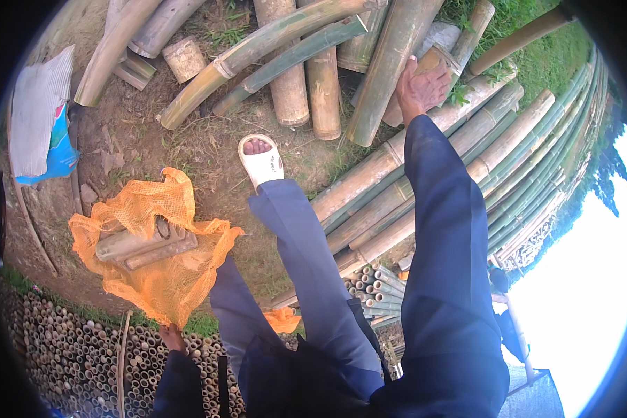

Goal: The person walks through an outdoor bamboo yard, picks up bamboo poles from a pile, and places them into an orange mesh bag. The person then carries the bag and dumps the bamboo onto a larger pile before returning to collect more.

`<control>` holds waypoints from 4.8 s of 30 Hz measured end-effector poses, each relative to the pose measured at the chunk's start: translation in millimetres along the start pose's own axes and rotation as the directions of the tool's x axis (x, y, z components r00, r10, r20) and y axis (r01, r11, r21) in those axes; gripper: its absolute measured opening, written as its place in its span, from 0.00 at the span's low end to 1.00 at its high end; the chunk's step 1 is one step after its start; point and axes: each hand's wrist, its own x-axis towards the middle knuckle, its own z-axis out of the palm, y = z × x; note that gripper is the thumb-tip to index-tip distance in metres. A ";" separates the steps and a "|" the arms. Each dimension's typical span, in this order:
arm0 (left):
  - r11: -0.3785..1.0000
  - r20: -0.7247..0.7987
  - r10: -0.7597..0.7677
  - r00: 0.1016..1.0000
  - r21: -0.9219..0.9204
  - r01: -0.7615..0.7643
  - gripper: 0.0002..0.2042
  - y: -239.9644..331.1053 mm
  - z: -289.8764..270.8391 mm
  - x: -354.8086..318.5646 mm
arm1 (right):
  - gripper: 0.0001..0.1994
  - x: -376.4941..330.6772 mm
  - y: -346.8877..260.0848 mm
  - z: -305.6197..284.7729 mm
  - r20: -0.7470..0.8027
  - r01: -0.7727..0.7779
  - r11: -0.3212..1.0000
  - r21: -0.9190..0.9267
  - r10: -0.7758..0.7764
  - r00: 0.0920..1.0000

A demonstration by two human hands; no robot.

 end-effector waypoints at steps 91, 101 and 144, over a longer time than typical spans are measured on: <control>0.922 -0.062 -0.090 0.994 -0.382 0.060 0.30 5.9 79.2 -22.8 | 0.49 -107.0 -231.7 -42.2 0.490 0.934 0.357 -0.017 -0.811 0.319; 0.927 -0.156 -0.157 0.975 -0.365 0.091 0.27 -2.9 92.9 -24.1 | 0.35 -158.1 -352.7 -76.5 -0.091 0.919 0.152 0.364 -0.976 0.198; 0.973 0.013 0.074 0.997 -0.219 -0.070 0.20 -11.9 -69.7 11.2 | 0.17 -240.0 36.8 -600.1 0.386 -0.334 0.224 0.916 -0.258 0.885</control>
